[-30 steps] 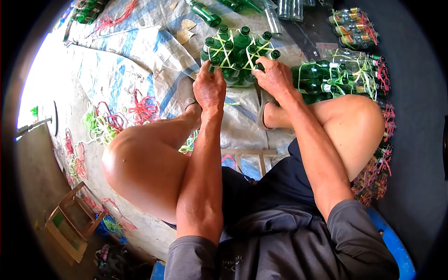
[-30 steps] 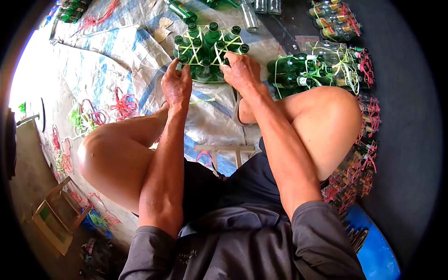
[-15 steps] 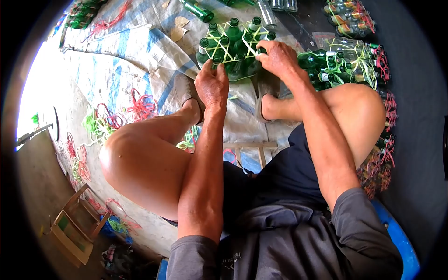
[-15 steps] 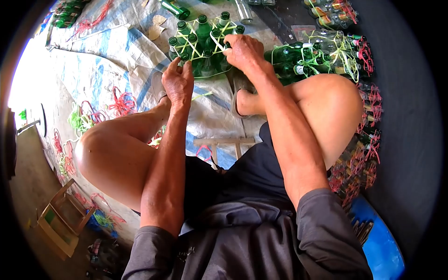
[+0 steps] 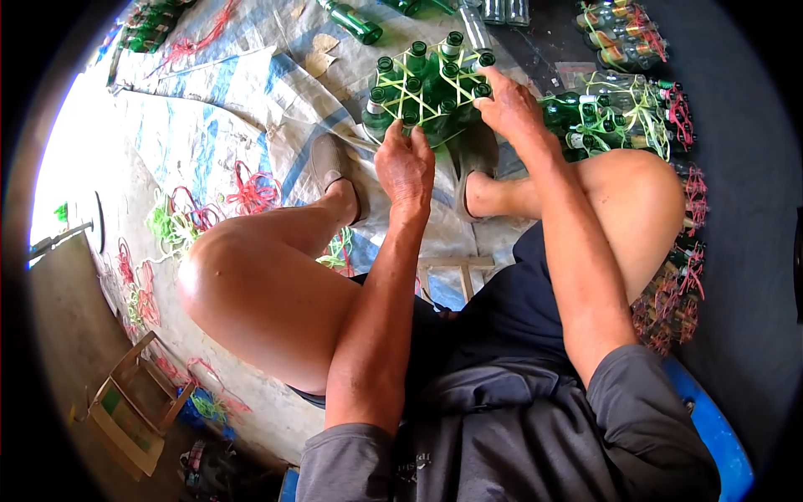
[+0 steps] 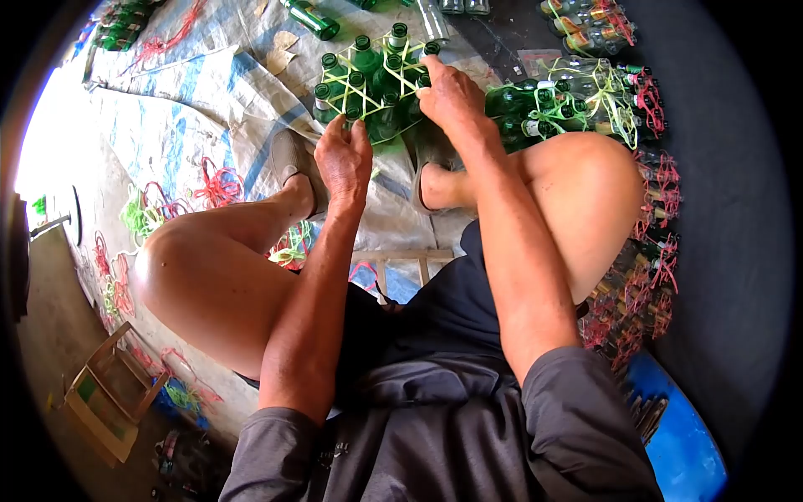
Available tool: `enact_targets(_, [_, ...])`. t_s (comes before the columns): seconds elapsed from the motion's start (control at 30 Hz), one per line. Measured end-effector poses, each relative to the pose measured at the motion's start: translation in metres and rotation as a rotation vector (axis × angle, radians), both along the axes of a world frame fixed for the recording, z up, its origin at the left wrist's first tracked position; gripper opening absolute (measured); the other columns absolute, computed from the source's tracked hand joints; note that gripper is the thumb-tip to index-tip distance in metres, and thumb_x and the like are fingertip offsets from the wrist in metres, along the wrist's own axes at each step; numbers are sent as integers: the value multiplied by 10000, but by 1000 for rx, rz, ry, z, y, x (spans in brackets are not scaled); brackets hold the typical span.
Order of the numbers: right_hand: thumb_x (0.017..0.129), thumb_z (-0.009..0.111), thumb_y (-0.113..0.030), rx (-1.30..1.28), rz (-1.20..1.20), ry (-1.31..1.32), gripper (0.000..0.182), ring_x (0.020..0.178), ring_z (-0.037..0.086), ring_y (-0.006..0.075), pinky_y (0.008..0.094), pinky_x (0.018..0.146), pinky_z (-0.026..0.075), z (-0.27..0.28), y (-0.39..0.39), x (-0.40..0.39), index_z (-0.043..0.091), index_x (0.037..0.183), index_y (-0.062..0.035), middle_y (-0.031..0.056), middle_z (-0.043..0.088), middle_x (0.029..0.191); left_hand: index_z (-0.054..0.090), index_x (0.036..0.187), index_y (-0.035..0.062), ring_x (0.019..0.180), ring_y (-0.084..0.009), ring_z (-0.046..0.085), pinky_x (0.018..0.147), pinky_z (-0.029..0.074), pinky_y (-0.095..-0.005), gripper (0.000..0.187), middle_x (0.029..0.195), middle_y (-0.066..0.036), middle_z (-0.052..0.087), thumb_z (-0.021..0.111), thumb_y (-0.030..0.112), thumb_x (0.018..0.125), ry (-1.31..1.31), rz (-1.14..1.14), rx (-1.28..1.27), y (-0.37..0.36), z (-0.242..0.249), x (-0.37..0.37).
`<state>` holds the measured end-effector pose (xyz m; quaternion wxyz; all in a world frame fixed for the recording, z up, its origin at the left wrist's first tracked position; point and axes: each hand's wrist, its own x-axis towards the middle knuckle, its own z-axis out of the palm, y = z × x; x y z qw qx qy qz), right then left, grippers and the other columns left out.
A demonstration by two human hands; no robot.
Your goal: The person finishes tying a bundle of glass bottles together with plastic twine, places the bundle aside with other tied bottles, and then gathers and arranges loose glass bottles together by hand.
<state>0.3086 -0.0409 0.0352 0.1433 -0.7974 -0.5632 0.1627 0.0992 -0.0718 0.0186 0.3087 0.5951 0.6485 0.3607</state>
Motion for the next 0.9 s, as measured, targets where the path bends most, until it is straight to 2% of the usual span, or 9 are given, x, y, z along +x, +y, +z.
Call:
enact_targets(0.1, [973, 708, -237, 34, -167, -10, 253, 1064, 751, 453, 569, 901, 595, 20, -13, -27, 673, 1090, -16, 239, 774, 1076, 726, 1255, -48, 733, -414, 734, 710, 562, -507, 356, 762, -219, 732, 700, 185, 986, -27, 23, -54, -3, -2, 2])
enact_targets(0.17, [986, 692, -270, 62, -67, 116, 245, 990, 748, 492, 566, 877, 598, 15, -27, -39, 719, 1048, -35, 233, 782, 1001, 719, 1283, -58, 744, -316, 760, 747, 579, -446, 410, 806, -213, 758, 703, 230, 991, -5, 9, -109, -3, -4, -1])
enact_targets(0.23, [1009, 686, -333, -86, -55, 513, 312, 887, 778, 400, 485, 761, 616, 6, -34, -52, 767, 981, -33, 167, 782, 871, 720, 1279, -59, 769, -314, 773, 768, 586, -442, 400, 839, -227, 771, 679, 226, 1002, -3, 8, -116, -5, -2, -3])
enact_targets(0.27, [1020, 695, -394, -186, -193, 948, 399, 806, 764, 240, 379, 650, 589, -1, -41, -70, 797, 948, -15, 96, 756, 795, 715, 1286, -70, 817, -312, 791, 810, 596, -431, 403, 892, -256, 790, 649, 217, 1010, -35, 14, -129, -8, 0, -4])
enact_targets(0.3, [1040, 676, -429, -224, -107, 985, 428, 818, 727, 135, 324, 615, 570, 3, -40, -75, 794, 984, -21, 36, 749, 833, 711, 1289, -76, 828, -309, 793, 816, 598, -427, 407, 903, -258, 794, 646, 213, 1010, -67, 22, -145, -10, -1, -4])
enact_targets(0.47, [1033, 723, -329, -186, -291, 1351, 270, 868, 756, 182, 369, 682, 620, -12, -48, -97, 769, 1052, -63, 52, 775, 948, 687, 1298, -114, 898, -262, 763, 851, 590, -376, 419, 1017, -243, 802, 644, 182, 1005, -326, 124, -283, -22, 7, -9])
enact_targets(0.57, [1032, 760, -292, -239, -343, 1539, 254, 948, 751, 204, 397, 831, 631, -20, -49, -93, 735, 1148, -68, 64, 765, 1036, 680, 1286, -128, 931, -223, 732, 861, 573, -348, 416, 1074, -226, 788, 675, 192, 1021, -420, 181, -337, -28, 2, -9])
enact_targets(0.67, [1029, 762, -245, -228, -368, 1604, 211, 877, 751, 209, 366, 803, 634, -29, -44, -95, 726, 1137, -67, 83, 766, 1023, 685, 1262, -115, 864, -267, 739, 801, 571, -393, 414, 963, -225, 774, 676, 231, 1035, -496, 204, -345, -38, 5, -4])
enact_targets(0.9, [1001, 761, -177, -182, -423, 1560, 115, 765, 725, 179, 327, 663, 585, -39, -39, -99, 731, 1048, -77, 53, 760, 919, 686, 1310, -86, 923, -164, 707, 822, 556, -318, 495, 1032, -135, 778, 758, 314, 1026, -547, 230, -416, -49, -9, -6])
